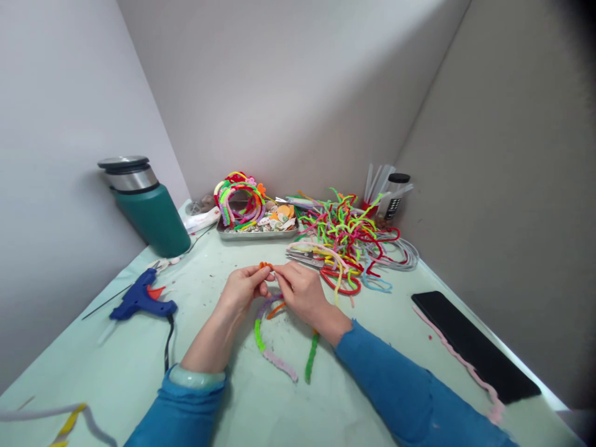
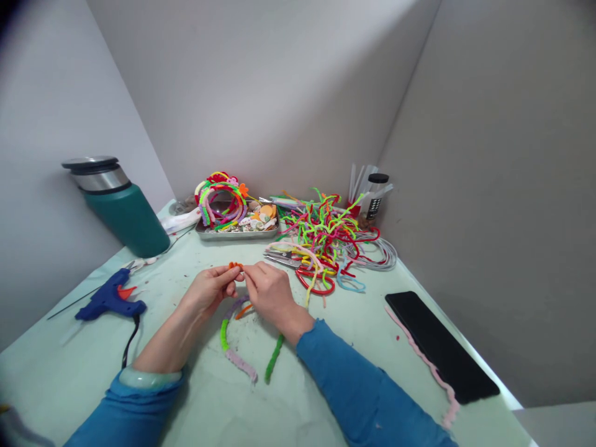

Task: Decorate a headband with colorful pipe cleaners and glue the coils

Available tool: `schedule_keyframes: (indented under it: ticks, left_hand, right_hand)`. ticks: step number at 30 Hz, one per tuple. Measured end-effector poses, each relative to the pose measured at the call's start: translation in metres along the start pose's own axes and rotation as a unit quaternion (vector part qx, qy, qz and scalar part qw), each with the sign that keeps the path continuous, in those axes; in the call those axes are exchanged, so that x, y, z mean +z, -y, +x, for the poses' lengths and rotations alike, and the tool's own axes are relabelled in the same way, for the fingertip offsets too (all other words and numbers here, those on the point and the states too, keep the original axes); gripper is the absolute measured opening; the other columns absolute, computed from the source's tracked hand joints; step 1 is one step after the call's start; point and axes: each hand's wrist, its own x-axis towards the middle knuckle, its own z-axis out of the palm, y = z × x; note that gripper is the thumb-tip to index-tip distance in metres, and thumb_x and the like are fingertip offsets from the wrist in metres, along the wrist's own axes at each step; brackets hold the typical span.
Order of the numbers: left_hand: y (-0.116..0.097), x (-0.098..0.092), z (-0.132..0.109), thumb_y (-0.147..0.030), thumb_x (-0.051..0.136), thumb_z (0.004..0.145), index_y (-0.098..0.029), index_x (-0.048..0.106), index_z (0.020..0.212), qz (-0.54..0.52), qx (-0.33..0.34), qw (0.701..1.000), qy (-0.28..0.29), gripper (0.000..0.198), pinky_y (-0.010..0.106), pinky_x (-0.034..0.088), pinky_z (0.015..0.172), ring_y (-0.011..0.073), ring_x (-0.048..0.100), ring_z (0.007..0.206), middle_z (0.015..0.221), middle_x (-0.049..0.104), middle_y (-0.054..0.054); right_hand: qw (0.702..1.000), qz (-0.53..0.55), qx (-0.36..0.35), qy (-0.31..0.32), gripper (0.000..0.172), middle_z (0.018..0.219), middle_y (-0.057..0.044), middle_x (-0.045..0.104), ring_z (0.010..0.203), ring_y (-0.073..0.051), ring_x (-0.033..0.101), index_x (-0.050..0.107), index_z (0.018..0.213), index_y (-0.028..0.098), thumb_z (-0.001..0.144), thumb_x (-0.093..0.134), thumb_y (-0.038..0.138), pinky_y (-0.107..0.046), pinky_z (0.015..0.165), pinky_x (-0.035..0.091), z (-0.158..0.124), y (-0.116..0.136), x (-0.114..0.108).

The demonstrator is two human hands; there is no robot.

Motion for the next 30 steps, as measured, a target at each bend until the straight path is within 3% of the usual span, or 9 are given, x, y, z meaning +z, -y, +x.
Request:
schedule_keyframes:
  ticks: [11,18,30]
  left_hand:
    - [-0.0017,0.0015,-0.0012,-0.025,0.07,0.066,-0.008,0.063,0.072,-0.076,-0.001,0.997,-0.002,0.02,0.017,0.043,0.04,0.0027,0.042,0.04,0.062,0.057,-0.001]
    - [-0.0034,0.0026,-0.0009,-0.02,0.067,0.069,-0.008,0.061,0.071,-0.095,-0.007,0.995,-0.008,0.014,0.018,0.043,0.038,0.0029,0.041,0.038,0.061,0.056,-0.001]
    - [-0.0036,0.0021,-0.0032,-0.018,0.066,0.071,-0.008,0.064,0.078,-0.118,-0.012,0.993,0.023,0.012,0.017,0.046,0.042,0.0026,0.044,0.04,0.062,0.058,-0.001]
  right_hand:
    - [0.981,0.179,0.066,-0.025,0.023,0.094,-0.005,0.066,0.086,-0.015,0.059,0.064,0.101,0.02,0.086,0.047,0.017,-0.027,0.078,0.045,0.0039,0.005,0.0041]
    - [0.978,0.17,0.107,-0.052,0.019,0.089,-0.004,0.067,0.08,-0.015,0.06,0.065,0.095,0.019,0.084,0.05,0.02,-0.027,0.073,0.045,0.0016,0.0059,0.0074]
    - [0.983,0.169,0.053,-0.046,0.023,0.091,-0.005,0.065,0.085,-0.015,0.059,0.065,0.098,0.021,0.086,0.046,0.016,-0.028,0.078,0.045,0.0029,0.006,0.0053]
